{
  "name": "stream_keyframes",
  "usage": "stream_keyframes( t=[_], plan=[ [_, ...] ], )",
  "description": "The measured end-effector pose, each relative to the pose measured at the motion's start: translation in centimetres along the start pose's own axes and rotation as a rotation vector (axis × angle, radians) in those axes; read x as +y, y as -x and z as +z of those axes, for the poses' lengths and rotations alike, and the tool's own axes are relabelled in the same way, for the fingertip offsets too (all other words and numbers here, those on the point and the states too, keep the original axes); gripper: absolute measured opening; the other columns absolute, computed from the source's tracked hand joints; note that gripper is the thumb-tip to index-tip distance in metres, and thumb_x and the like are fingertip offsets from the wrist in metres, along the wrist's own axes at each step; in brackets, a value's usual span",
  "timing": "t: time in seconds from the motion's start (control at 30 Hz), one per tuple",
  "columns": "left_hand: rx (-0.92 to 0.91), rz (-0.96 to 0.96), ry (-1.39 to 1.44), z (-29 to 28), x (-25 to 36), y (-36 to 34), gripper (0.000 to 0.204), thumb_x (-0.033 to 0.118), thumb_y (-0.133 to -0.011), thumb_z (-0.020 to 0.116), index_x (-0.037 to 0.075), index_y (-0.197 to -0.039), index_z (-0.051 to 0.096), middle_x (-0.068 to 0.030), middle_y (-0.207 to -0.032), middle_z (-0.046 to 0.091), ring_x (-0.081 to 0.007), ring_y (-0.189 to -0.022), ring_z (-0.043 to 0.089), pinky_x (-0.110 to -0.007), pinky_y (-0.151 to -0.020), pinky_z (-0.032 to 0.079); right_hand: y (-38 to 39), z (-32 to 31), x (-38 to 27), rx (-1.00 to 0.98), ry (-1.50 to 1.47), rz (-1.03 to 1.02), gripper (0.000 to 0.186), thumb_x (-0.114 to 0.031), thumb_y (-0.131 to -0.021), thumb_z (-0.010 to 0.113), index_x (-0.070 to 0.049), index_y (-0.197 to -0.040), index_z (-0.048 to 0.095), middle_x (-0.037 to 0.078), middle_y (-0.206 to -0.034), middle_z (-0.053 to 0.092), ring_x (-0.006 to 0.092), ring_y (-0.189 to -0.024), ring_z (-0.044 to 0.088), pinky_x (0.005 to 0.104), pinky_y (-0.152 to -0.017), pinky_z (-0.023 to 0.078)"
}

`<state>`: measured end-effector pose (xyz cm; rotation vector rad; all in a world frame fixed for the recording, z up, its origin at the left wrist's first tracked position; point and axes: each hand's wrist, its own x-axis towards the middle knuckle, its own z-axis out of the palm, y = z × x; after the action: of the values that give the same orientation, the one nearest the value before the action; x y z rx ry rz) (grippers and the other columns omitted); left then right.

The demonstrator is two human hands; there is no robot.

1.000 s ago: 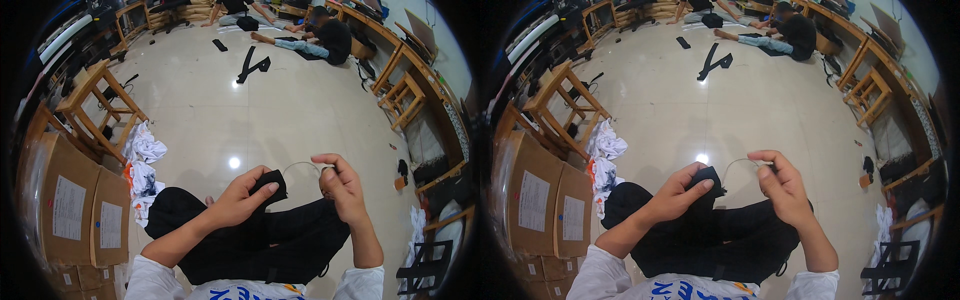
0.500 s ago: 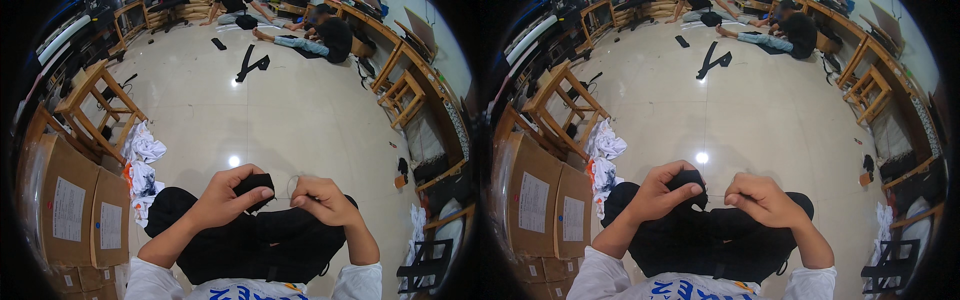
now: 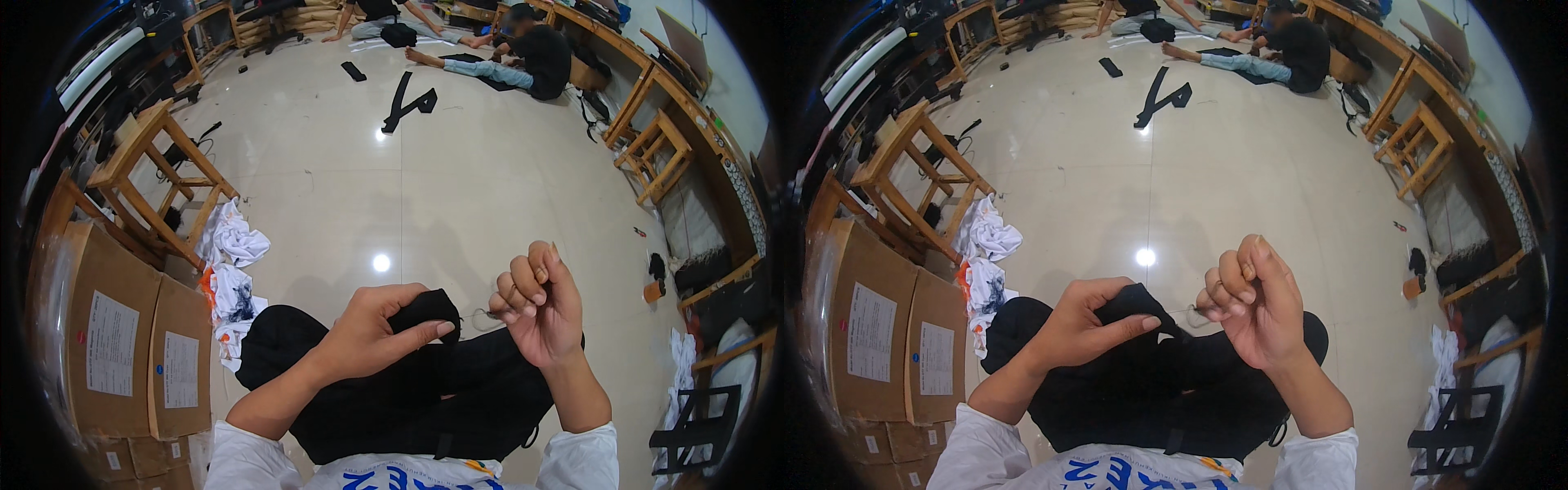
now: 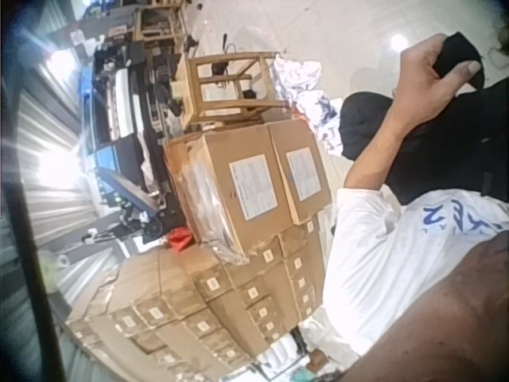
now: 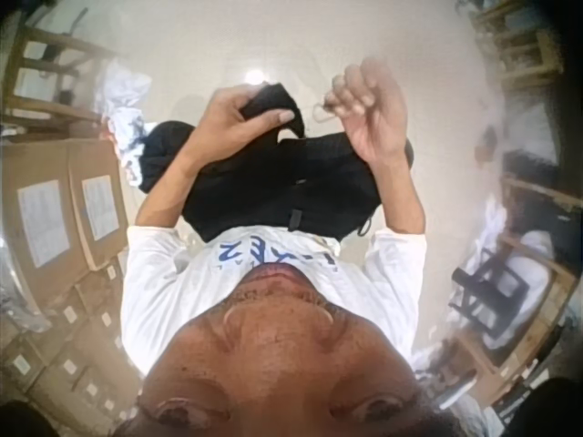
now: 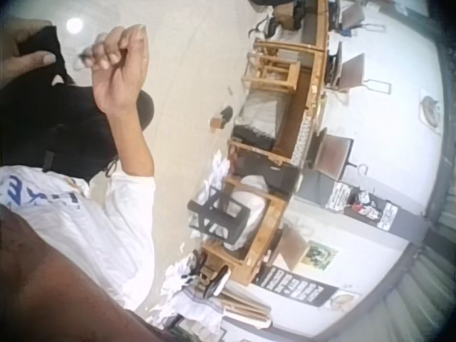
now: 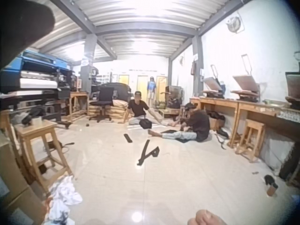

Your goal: The person sits on the floor and handles a piece of black fabric, unfolding and stretching it to inspect the material. They then use a pair of scissors to cut the fabric into smaller pieces, manipulating the material with both hands.

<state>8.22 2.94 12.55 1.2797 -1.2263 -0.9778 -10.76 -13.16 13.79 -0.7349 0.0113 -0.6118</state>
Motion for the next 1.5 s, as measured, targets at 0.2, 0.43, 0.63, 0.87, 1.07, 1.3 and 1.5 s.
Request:
stream_keyframes(
  t=[0.2, 0.43, 0.63, 0.87, 1.07, 1.3, 1.5],
  plan=[
    [-0.005, 0.029, -0.095, 0.2, 0.6, -0.2, 0.012, 0.008, -0.095, 0.074, -0.002, -0.101, 0.072, -0.0015, -0.083, 0.069, -0.0059, -0.077, 0.06, -0.023, -0.069, 0.047, -0.5, 1.7, 1.8, -0.034, 1.291, -0.342, 0.024, -0.019, -0.103, 0.062, -0.006, -0.086, 0.054, 0.008, -0.073, 0.059, 0.022, -0.063, 0.06, 0.0372, -0.057, 0.047],
    [0.051, 0.014, -0.053, -0.6, 0.2, 0.6, 0.02, 0.012, -0.095, 0.074, -0.005, -0.104, 0.07, -0.005, -0.084, 0.07, -0.0068, -0.077, 0.061, -0.025, -0.068, 0.05, -0.3, 2.5, 1.0, -0.352, 1.663, -0.194, 0.031, -0.02, -0.096, 0.072, -0.005, -0.073, 0.057, 0.01, -0.063, 0.057, 0.0256, -0.057, 0.057, 0.0366, -0.051, 0.042],
    [0.002, 0.091, -0.188, 0.3, -1.8, 0.7, 0.028, 0.019, -0.091, 0.081, -0.001, -0.106, 0.068, -0.009, -0.082, 0.061, -0.0175, -0.071, 0.053, -0.034, -0.062, 0.043, 0.5, 2.6, 1.6, -0.045, 1.243, 0.019, 0.045, -0.009, -0.093, 0.075, -0.007, -0.063, 0.041, -0.004, -0.056, 0.041, 0.004, -0.055, 0.035, 0.0259, -0.048, 0.028],
    [0.063, 0.15, -0.277, 1.1, -1.6, 1.5, 0.023, 0.012, -0.089, 0.08, -0.001, -0.102, 0.067, -0.0122, -0.085, 0.062, -0.0221, -0.074, 0.059, -0.033, -0.065, 0.046, 0.8, 2.5, 0.9, 0.089, 1.063, 0.085, 0.053, -0.011, -0.096, 0.074, -0.011, -0.061, 0.035, -0.009, -0.058, 0.036, 0.0012, -0.058, 0.031, 0.0238, -0.049, 0.025],
    [0.319, 0.346, -0.493, 0.1, 0.5, 1.4, 0.021, 0.008, -0.088, 0.079, -0.001, -0.103, 0.067, -0.013, -0.084, 0.065, -0.0238, -0.074, 0.063, -0.031, -0.064, 0.048, 0.5, 2.0, 0.3, 0.108, 0.887, 0.061, 0.056, -0.014, -0.099, 0.073, -0.013, -0.06, 0.032, -0.009, -0.057, 0.035, 0.0019, -0.056, 0.028, 0.0232, -0.049, 0.024],
    [-0.182, 0.019, -0.284, -0.2, 0.6, 2.2, 0.039, 0.033, -0.093, 0.078, 0.0, -0.111, 0.065, -0.0122, -0.082, 0.063, -0.0228, -0.069, 0.056, -0.033, -0.064, 0.046, 0.5, 1.8, -0.4, 0.138, 0.795, 0.05, 0.056, -0.009, -0.098, 0.072, -0.014, -0.059, 0.032, -0.01, -0.056, 0.034, 0.0019, -0.056, 0.027, 0.0235, -0.05, 0.023],
    [0.021, 0.036, -0.31, -1.4, 0.4, 2.5, 0.027, 0.017, -0.088, 0.083, -0.002, -0.101, 0.068, -0.0109, -0.081, 0.062, -0.0153, -0.073, 0.056, -0.03, -0.066, 0.046, 0.9, 1.4, -1.5, 0.146, 0.885, -0.003, 0.056, -0.009, -0.097, 0.072, -0.014, -0.059, 0.032, -0.01, -0.056, 0.034, 0.0018, -0.056, 0.026, 0.0239, -0.05, 0.023]
  ],
)
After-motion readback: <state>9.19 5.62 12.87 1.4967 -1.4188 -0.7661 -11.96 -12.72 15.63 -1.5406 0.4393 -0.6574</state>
